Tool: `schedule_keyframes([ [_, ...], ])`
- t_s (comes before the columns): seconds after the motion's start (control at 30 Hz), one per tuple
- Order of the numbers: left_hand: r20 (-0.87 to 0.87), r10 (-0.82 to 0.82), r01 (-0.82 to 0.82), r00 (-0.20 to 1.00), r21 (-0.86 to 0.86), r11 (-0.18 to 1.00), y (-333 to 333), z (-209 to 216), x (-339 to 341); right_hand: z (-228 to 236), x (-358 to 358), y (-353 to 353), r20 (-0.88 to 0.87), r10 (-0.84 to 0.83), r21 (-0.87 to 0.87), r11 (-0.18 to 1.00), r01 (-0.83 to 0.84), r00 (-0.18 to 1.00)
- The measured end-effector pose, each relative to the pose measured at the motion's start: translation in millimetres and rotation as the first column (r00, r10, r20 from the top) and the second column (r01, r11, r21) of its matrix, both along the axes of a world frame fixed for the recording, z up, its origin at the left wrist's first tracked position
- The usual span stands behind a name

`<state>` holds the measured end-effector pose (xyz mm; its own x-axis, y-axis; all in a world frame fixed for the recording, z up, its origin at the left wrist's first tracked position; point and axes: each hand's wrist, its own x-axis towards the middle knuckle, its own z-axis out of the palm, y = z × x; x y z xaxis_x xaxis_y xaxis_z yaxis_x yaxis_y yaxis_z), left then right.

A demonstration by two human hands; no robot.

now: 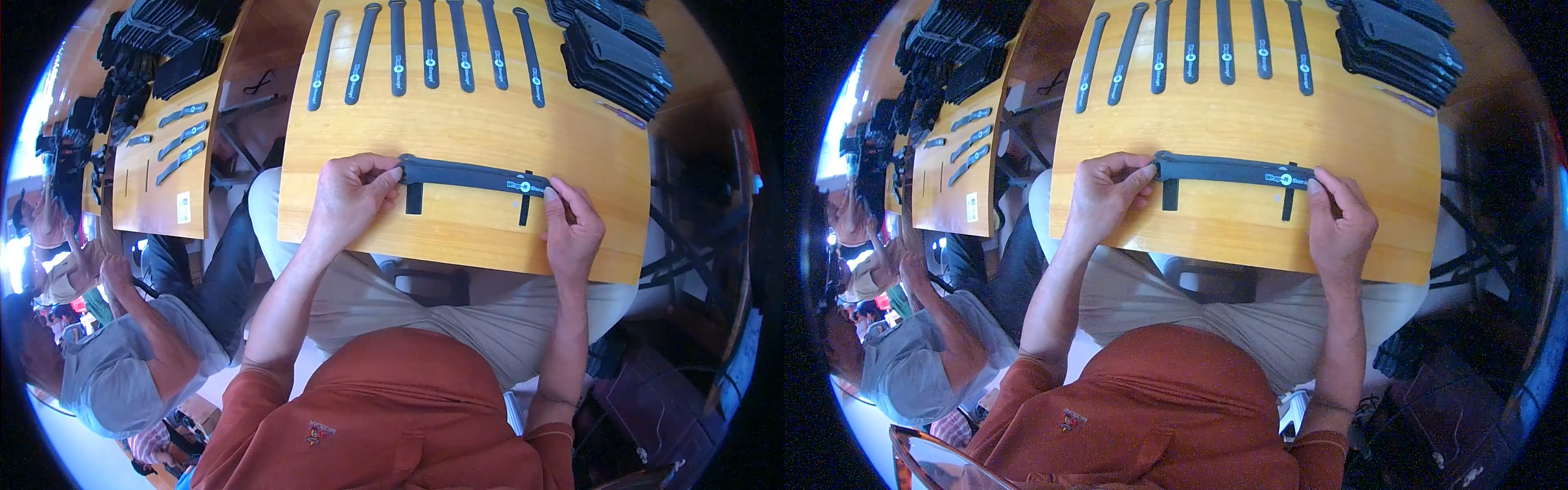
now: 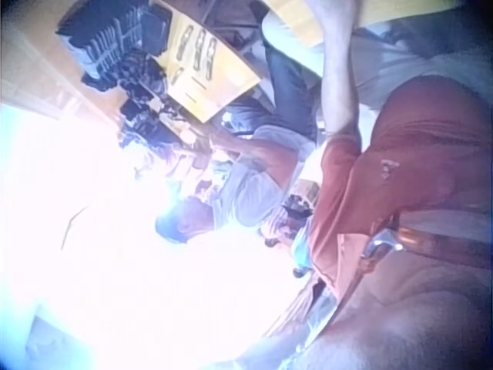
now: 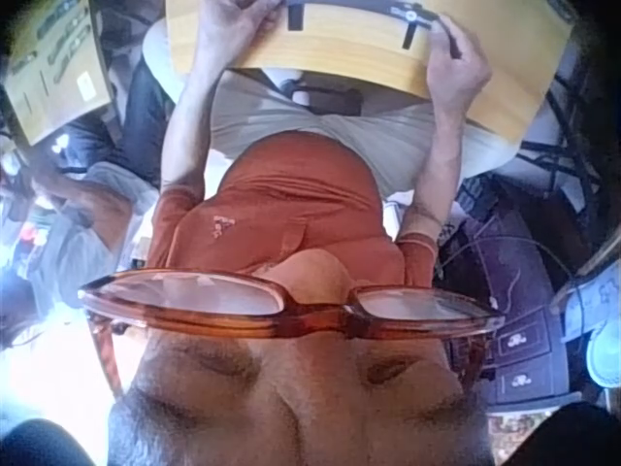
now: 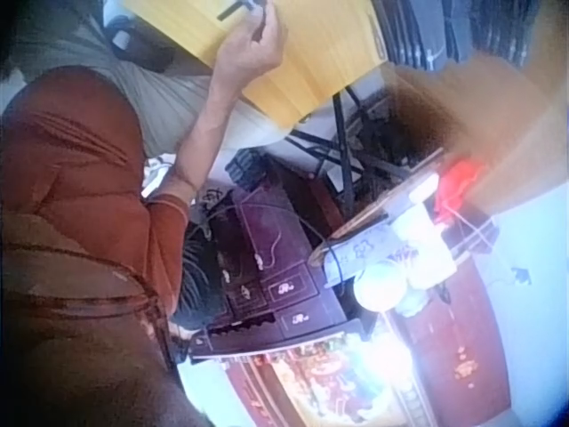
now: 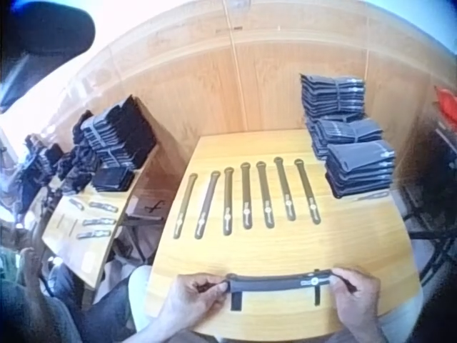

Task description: Inspecting and cleaning watch straps or textile bands using a small hand tool at a manufacturing workbench.

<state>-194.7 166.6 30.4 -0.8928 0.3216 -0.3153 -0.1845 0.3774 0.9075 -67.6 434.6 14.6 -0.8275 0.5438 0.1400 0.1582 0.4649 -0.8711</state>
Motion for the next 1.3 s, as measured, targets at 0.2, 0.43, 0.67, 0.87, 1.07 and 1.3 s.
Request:
schedule_keyframes([
  [0.2,0.001,0.013,-0.013,1.0,-0.001,1.0,0.0,-0.6,-0.2,2.2,-2.2,0.8,-0.006,0.012,0.068,0.998,-0.012,1.0],
  [0.43,0.004,-0.026,0.026,1.0,-0.012,1.0,-1.0,-2.8,-3.3,-0.4,-3.1,3.8,-0.013,0.022,0.081,0.996,-0.021,1.0],
  [0.67,0.024,-0.003,0.003,1.0,-0.023,1.0,0.6,1.5,-3.5,-1.5,-4.8,4.2,-0.005,0.023,0.086,0.996,-0.023,1.0],
  [0.87,0.024,0.016,-0.015,1.0,-0.055,0.998,0.9,2.3,-3.4,-0.8,-5.4,3.9,-0.049,0.045,0.137,0.99,-0.038,0.998],
  [1.07,0.02,-0.016,0.017,1.0,-0.049,0.999,-0.7,2.6,-3.8,-2.5,-4.0,4.5,-0.024,0.039,0.129,0.991,-0.036,0.999],
  [1.3,0.02,-0.03,0.031,0.999,-0.034,0.999,-1.5,3.3,-4.4,-3.3,-3.2,4.2,-0.044,0.053,0.129,0.99,-0.047,0.998],
])
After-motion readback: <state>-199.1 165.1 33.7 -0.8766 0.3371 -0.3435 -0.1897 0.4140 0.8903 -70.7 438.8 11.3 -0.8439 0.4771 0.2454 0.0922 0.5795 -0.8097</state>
